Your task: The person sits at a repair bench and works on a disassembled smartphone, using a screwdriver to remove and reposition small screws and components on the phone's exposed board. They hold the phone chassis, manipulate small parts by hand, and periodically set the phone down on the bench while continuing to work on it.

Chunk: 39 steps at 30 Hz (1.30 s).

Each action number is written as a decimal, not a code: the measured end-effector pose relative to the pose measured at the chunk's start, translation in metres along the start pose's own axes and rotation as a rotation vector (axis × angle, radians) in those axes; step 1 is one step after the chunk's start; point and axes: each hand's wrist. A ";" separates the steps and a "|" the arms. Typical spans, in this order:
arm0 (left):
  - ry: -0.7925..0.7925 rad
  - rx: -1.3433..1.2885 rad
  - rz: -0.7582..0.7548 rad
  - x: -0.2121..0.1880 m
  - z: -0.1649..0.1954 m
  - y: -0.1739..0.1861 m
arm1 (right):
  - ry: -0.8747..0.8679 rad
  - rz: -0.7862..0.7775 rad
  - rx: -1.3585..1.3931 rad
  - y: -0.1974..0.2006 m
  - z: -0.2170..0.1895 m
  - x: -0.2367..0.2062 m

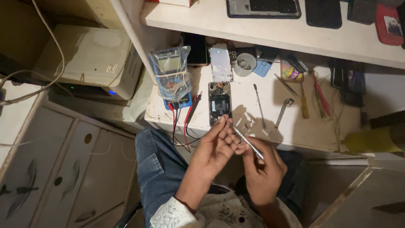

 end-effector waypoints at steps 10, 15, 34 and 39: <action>-0.193 0.061 0.095 -0.007 -0.001 -0.009 | 0.006 -0.012 0.077 -0.006 -0.003 -0.008; -0.224 0.141 0.169 -0.011 -0.003 -0.010 | -0.002 -0.034 0.100 -0.006 -0.001 -0.012; -0.196 0.157 0.376 -0.006 -0.019 0.052 | 0.209 -0.048 -0.228 -0.021 0.041 -0.034; -0.182 0.159 0.410 -0.003 -0.023 0.068 | 0.303 -0.158 -0.337 -0.018 0.043 -0.035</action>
Point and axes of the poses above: each hand's wrist, its own x-axis towards the middle knuckle, its own y-axis out of the back of the hand, z = x × y, and after that the axes turned 10 degrees about -y, right-handed
